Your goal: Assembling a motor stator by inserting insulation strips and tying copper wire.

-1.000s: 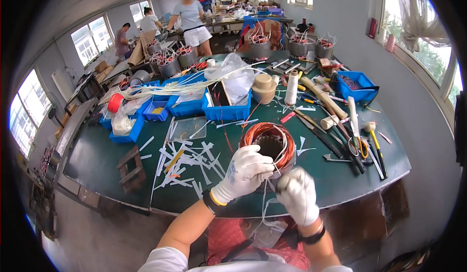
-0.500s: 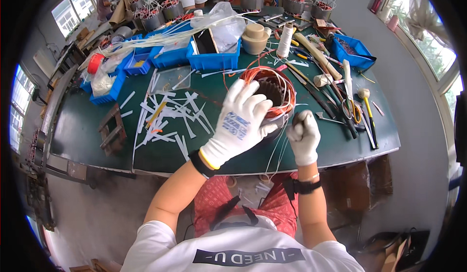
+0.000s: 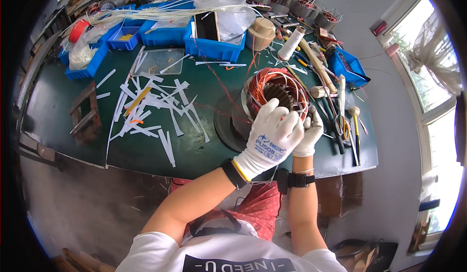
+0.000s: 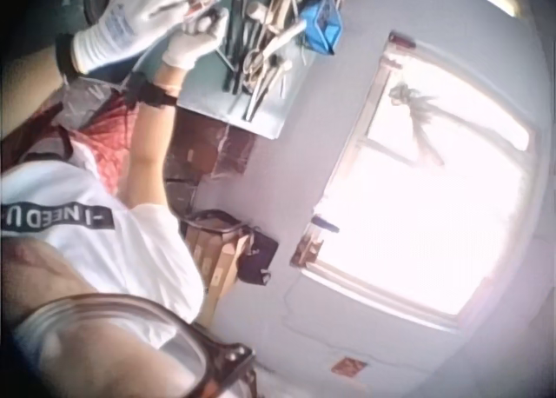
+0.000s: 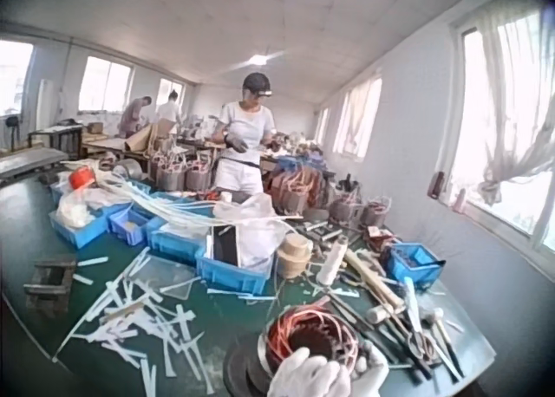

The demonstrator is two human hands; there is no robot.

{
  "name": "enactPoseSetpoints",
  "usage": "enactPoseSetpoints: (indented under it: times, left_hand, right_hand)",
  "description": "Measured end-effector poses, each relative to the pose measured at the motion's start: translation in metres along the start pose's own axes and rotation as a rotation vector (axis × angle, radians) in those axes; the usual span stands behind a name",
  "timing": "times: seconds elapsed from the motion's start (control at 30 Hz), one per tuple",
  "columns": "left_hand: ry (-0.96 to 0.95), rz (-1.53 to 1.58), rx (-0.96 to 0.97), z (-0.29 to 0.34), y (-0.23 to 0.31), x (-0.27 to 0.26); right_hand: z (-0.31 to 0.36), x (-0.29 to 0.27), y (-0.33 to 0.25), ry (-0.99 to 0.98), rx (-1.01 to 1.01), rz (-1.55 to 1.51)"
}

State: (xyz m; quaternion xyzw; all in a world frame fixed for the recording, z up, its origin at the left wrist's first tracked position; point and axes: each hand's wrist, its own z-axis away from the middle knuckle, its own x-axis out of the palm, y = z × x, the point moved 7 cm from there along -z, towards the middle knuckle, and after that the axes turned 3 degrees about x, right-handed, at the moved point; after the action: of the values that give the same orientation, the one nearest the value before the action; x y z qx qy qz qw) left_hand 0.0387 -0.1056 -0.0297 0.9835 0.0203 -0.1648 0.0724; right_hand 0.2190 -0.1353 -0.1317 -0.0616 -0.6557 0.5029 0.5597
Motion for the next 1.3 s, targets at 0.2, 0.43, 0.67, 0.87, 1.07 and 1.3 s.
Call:
enactPoseSetpoints:
  times: [0.2, 0.43, 0.67, 0.87, 1.07, 1.3]
  left_hand:
    - [0.072, 0.05, -0.056, -0.003, -0.007, 0.004]
    - [0.043, 0.231, 0.013, -0.002, -0.025, -0.018]
    - [-0.58, -0.208, -0.14, -0.038, -0.012, -0.017]
    - [-0.464, -0.175, -0.128, -0.022, -0.003, 0.0]
    - [-0.473, 0.005, 0.011, -0.017, -0.02, -0.018]
    - [-0.529, 0.148, 0.167, -0.027, -0.031, -0.024]
  right_hand:
    - [-0.011, 0.0, -0.001, 0.047, -0.081, 0.064]
    - [0.02, 0.0, 0.007, -0.248, 0.158, -0.091]
    - [0.074, 0.01, 0.016, -0.446, 0.176, -0.147]
    - [0.101, 0.001, 0.01, -0.475, 0.053, 0.047]
    - [0.16, -0.027, 0.059, -0.392, 0.291, 0.491]
    - [0.243, 0.102, -0.049, -1.431, -0.111, 0.394]
